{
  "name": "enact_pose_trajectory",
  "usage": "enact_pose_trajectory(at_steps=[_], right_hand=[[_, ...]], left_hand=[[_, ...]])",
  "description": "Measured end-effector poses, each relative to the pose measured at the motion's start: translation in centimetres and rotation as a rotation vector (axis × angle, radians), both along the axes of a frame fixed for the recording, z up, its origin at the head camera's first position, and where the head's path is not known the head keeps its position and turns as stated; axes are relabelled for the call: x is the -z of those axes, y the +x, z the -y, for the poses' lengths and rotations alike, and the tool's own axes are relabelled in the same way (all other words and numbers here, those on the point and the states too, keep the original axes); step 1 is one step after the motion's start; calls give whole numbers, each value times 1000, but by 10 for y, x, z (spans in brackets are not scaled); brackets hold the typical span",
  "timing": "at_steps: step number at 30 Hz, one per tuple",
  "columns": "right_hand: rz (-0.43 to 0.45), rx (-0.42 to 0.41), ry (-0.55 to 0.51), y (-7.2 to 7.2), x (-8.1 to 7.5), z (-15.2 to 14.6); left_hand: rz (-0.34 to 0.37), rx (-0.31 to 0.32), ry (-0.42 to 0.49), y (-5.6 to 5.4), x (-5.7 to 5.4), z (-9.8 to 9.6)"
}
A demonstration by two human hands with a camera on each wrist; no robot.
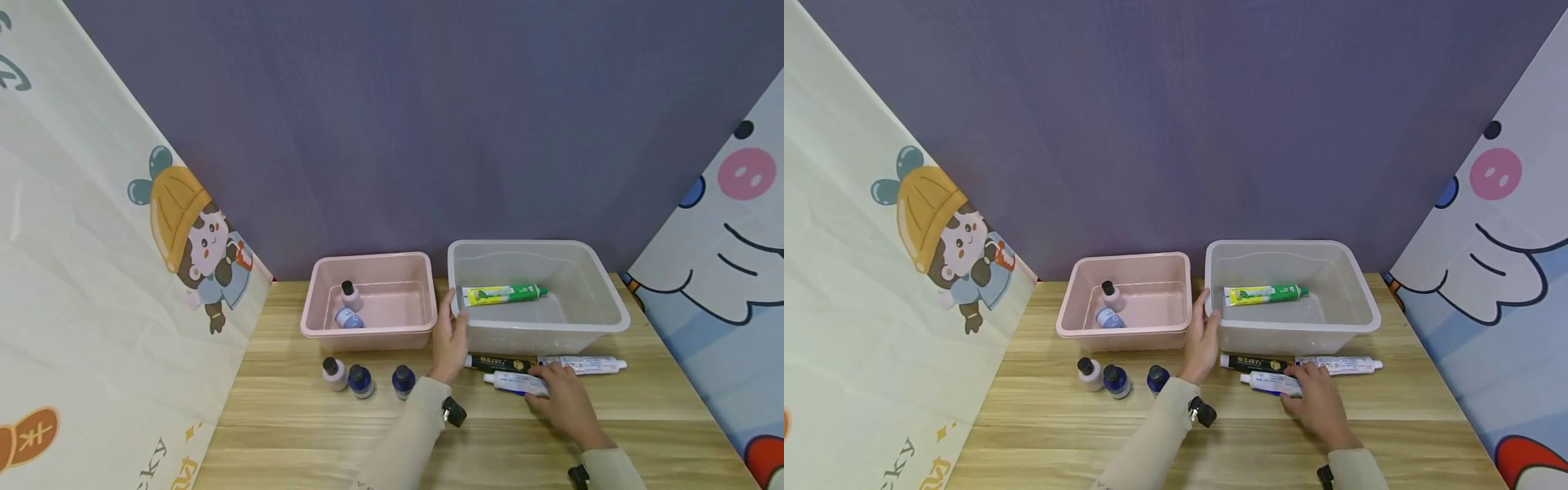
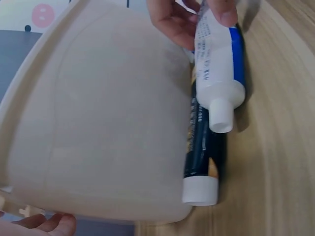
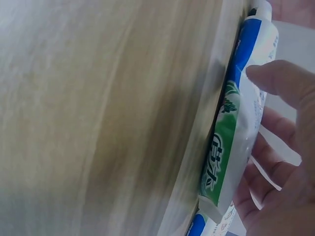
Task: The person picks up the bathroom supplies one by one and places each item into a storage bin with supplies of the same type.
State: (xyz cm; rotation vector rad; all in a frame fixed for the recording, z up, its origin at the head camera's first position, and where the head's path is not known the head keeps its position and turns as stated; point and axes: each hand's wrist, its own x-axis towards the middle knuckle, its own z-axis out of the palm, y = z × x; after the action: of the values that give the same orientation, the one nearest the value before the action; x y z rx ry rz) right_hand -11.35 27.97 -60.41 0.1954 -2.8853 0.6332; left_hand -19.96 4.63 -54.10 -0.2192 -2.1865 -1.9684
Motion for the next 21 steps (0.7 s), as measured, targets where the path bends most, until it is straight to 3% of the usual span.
enact_pose_trajectory(at_steps=[6, 13, 21], right_hand=[[-48, -22, 49, 0, 2, 0], [-123, -57, 95, -3, 6, -2], [-108, -74, 117, -4, 7, -3]], left_hand=[[-50, -4, 10, -2, 12, -1], [19, 16, -20, -2, 20, -1], [48, 22, -7, -3, 23, 0]])
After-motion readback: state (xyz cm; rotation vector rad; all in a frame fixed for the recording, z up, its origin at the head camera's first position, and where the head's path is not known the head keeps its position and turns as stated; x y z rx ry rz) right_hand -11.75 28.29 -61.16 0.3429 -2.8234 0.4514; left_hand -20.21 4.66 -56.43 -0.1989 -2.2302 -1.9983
